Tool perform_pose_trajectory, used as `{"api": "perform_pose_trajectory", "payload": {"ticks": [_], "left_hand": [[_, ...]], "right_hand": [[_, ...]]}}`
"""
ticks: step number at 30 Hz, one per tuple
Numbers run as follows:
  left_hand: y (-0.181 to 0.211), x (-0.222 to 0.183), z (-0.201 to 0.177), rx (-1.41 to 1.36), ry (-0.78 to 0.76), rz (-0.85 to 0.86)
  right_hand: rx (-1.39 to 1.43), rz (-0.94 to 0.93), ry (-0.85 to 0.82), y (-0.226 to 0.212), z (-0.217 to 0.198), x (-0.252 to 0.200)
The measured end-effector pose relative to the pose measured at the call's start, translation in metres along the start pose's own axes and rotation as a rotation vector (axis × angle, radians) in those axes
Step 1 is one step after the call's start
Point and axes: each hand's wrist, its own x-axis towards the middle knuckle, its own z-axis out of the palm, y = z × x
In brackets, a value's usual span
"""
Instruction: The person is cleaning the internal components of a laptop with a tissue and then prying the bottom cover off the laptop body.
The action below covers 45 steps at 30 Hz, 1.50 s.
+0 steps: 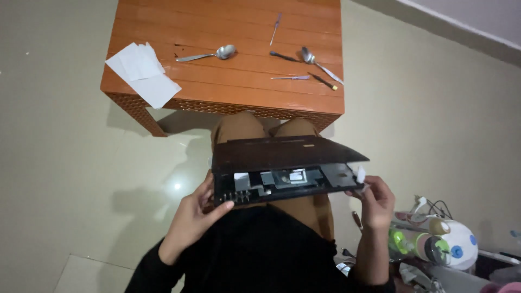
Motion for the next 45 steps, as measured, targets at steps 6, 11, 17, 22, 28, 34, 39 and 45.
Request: {"api": "perform_pose_trajectory", "payload": {"ticks": [6, 11, 17, 22, 28, 34, 39, 45], "left_hand": [[-0.005, 0.000, -0.017, 0.203, 0.130, 0.038], [0.003, 0.003, -0.024, 0.379, 0.110, 0.220], [-0.065, 0.027, -0.005, 0.701, 0.507, 0.960], [-0.066, 0.043, 0.002, 0.543, 0.323, 1.140], [-0.064, 0.044, 0.007, 0.469, 0.357, 1.075], [-0.042, 0.037, 0.007, 0.572, 0.367, 1.175], [-0.027, 0.026, 0.005, 0.697, 0.374, 1.165], [-0.025, 0.028, 0.006, 0.659, 0.307, 1.117]], "right_hand": [[-0.006, -0.104, -0.009, -0.007, 0.005, -0.010], [-0.091, -0.114, 0.004, -0.025, 0.005, -0.001], [-0.209, -0.199, -0.049, -0.033, -0.003, 0.002], [-0.383, -0.192, 0.017, -0.062, 0.017, -0.001], [-0.382, -0.227, -0.023, -0.066, 0.021, 0.000], [-0.631, -0.174, 0.049, -0.091, 0.016, 0.007], [-1.142, -0.359, 0.178, -0.117, -0.028, 0.018], [-1.183, -0.559, 0.064, -0.169, 0.018, 0.007]]}}
